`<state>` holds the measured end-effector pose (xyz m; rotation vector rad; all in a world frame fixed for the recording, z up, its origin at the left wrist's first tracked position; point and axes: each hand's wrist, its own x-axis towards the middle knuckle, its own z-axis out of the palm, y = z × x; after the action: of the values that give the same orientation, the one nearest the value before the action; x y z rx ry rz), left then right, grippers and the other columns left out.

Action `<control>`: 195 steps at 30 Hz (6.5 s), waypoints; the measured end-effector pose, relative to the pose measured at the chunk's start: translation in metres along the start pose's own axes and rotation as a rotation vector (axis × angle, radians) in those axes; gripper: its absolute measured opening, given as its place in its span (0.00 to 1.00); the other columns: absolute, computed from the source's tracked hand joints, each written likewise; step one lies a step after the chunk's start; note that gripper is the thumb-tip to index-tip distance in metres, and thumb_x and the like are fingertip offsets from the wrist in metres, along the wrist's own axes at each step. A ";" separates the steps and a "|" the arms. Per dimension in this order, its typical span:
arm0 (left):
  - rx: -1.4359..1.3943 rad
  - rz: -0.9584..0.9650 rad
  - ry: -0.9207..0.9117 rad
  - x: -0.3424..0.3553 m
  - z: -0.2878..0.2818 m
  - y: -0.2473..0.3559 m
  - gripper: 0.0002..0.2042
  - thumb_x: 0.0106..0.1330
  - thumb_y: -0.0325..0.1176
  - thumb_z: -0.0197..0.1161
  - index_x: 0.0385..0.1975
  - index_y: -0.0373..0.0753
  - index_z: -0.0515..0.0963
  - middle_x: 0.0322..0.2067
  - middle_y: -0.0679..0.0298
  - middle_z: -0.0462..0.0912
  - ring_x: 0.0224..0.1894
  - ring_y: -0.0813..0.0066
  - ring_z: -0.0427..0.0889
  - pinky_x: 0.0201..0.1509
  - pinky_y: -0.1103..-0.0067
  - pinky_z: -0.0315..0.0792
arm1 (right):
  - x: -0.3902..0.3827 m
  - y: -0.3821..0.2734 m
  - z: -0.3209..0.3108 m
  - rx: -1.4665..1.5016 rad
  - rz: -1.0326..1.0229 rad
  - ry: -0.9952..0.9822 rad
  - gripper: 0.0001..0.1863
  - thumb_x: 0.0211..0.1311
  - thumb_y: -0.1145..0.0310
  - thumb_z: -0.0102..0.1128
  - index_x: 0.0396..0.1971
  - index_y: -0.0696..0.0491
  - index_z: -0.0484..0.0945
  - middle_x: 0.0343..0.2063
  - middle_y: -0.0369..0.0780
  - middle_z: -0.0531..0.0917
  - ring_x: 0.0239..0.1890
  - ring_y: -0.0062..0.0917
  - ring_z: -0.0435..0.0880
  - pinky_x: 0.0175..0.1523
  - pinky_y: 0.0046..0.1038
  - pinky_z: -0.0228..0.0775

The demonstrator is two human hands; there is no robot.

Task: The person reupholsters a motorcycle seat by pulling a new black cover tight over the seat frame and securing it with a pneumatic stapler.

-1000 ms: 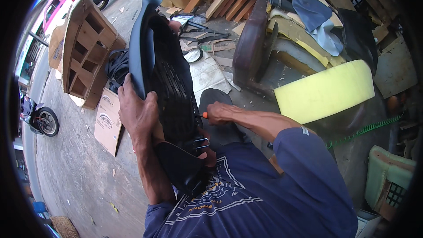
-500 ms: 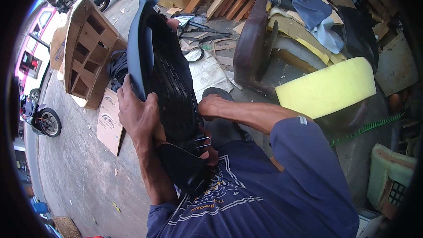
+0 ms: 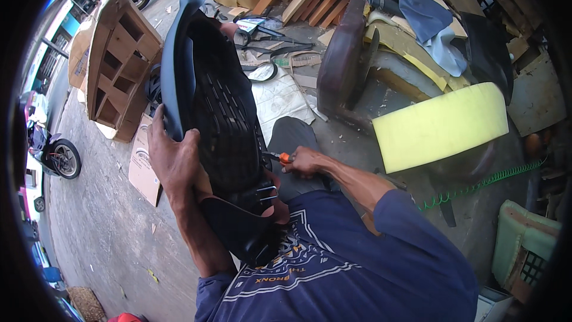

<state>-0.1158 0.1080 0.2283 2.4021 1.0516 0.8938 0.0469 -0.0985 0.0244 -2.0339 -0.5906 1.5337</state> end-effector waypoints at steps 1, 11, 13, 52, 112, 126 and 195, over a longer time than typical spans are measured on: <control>-0.017 0.004 0.007 0.001 -0.001 -0.004 0.36 0.51 0.33 0.63 0.65 0.32 0.68 0.52 0.48 0.76 0.54 0.46 0.79 0.60 0.62 0.72 | 0.004 0.015 0.005 0.171 -0.036 -0.046 0.16 0.60 0.60 0.72 0.29 0.60 0.81 0.19 0.40 0.81 0.15 0.24 0.80 0.22 0.29 0.72; -0.462 -0.280 -0.162 0.024 -0.018 -0.018 0.38 0.48 0.25 0.59 0.67 0.28 0.66 0.55 0.46 0.78 0.51 0.58 0.83 0.58 0.71 0.77 | 0.014 0.162 -0.018 0.719 -0.083 0.492 0.26 0.61 0.49 0.69 0.42 0.59 0.80 0.33 0.44 0.85 0.31 0.27 0.85 0.37 0.31 0.79; -0.464 -0.232 -0.147 0.024 -0.022 -0.029 0.39 0.48 0.24 0.59 0.68 0.27 0.66 0.52 0.45 0.79 0.46 0.60 0.85 0.56 0.73 0.78 | 0.001 0.182 -0.017 0.402 0.008 0.583 0.34 0.58 0.44 0.69 0.50 0.60 0.78 0.42 0.47 0.84 0.47 0.35 0.83 0.53 0.37 0.76; -0.078 -0.047 -0.399 0.047 0.085 -0.032 0.35 0.51 0.33 0.61 0.65 0.33 0.71 0.58 0.40 0.75 0.60 0.45 0.77 0.67 0.65 0.69 | -0.021 0.026 -0.044 -0.275 -0.127 0.263 0.27 0.44 0.53 0.63 0.36 0.62 0.83 0.27 0.57 0.84 0.32 0.49 0.86 0.45 0.43 0.75; 0.051 0.467 -0.655 -0.069 0.010 -0.095 0.25 0.55 0.45 0.75 0.48 0.39 0.78 0.50 0.54 0.78 0.56 0.50 0.75 0.60 0.61 0.67 | 0.043 0.029 -0.033 0.093 -0.412 0.808 0.18 0.68 0.61 0.59 0.53 0.51 0.82 0.54 0.43 0.83 0.57 0.37 0.82 0.62 0.33 0.71; 0.074 0.523 -0.786 -0.043 0.002 -0.059 0.13 0.62 0.42 0.67 0.38 0.40 0.78 0.34 0.60 0.79 0.43 0.58 0.79 0.44 0.65 0.67 | 0.001 0.060 -0.093 0.123 -0.174 0.596 0.18 0.62 0.60 0.66 0.51 0.49 0.85 0.43 0.42 0.89 0.48 0.29 0.86 0.56 0.30 0.74; 0.378 0.290 -1.052 0.001 0.043 0.099 0.24 0.62 0.46 0.69 0.48 0.32 0.77 0.42 0.45 0.83 0.49 0.47 0.82 0.54 0.60 0.74 | -0.067 -0.079 -0.049 -0.261 -1.066 1.289 0.08 0.58 0.66 0.64 0.24 0.53 0.84 0.24 0.38 0.83 0.30 0.33 0.78 0.41 0.36 0.71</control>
<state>-0.0349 0.0409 0.2522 2.7548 0.4625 -0.5745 0.0739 -0.0865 0.1355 -1.8264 -1.0150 -0.4905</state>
